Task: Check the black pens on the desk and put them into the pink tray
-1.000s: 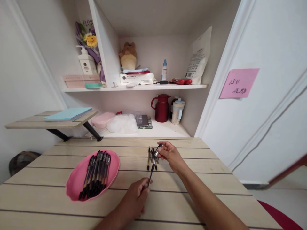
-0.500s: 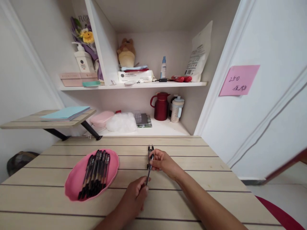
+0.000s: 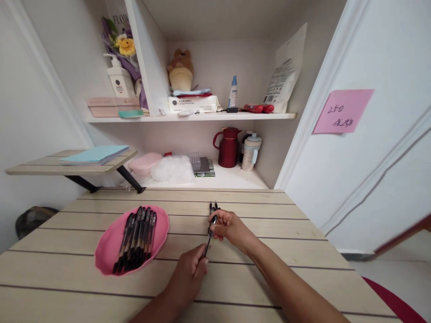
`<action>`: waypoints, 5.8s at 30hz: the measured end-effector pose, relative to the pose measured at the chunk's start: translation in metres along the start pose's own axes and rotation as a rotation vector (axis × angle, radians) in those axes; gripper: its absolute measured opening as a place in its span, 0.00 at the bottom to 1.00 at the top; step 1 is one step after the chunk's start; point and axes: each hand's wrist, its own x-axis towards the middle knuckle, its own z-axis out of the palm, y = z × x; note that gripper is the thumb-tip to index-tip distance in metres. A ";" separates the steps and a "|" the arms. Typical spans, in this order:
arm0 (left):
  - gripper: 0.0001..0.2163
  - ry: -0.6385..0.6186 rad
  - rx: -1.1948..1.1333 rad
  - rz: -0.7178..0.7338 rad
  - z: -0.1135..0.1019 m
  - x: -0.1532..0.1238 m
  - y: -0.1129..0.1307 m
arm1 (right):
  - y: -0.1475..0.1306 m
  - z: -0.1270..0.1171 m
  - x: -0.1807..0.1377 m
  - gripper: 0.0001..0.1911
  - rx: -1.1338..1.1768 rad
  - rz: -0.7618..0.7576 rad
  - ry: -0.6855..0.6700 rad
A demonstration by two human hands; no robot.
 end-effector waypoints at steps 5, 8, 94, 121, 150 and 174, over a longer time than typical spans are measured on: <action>0.14 0.146 0.266 -0.070 -0.031 0.001 0.012 | -0.011 -0.006 -0.005 0.20 0.006 0.017 -0.030; 0.15 0.254 0.481 -0.203 -0.066 0.000 0.012 | -0.013 -0.012 -0.004 0.18 -0.049 0.025 0.006; 0.12 -0.045 -0.226 -0.198 0.004 0.037 -0.007 | -0.019 -0.018 0.003 0.11 0.033 -0.031 0.268; 0.12 -0.037 -0.261 -0.229 0.007 0.039 -0.012 | -0.012 -0.020 0.007 0.12 0.119 0.016 0.278; 0.13 -0.046 -0.271 -0.217 0.008 0.040 -0.016 | -0.004 -0.026 0.011 0.11 0.043 0.018 0.297; 0.12 -0.038 -0.373 -0.308 0.008 0.042 -0.019 | -0.003 -0.056 0.044 0.13 -0.053 -0.068 0.392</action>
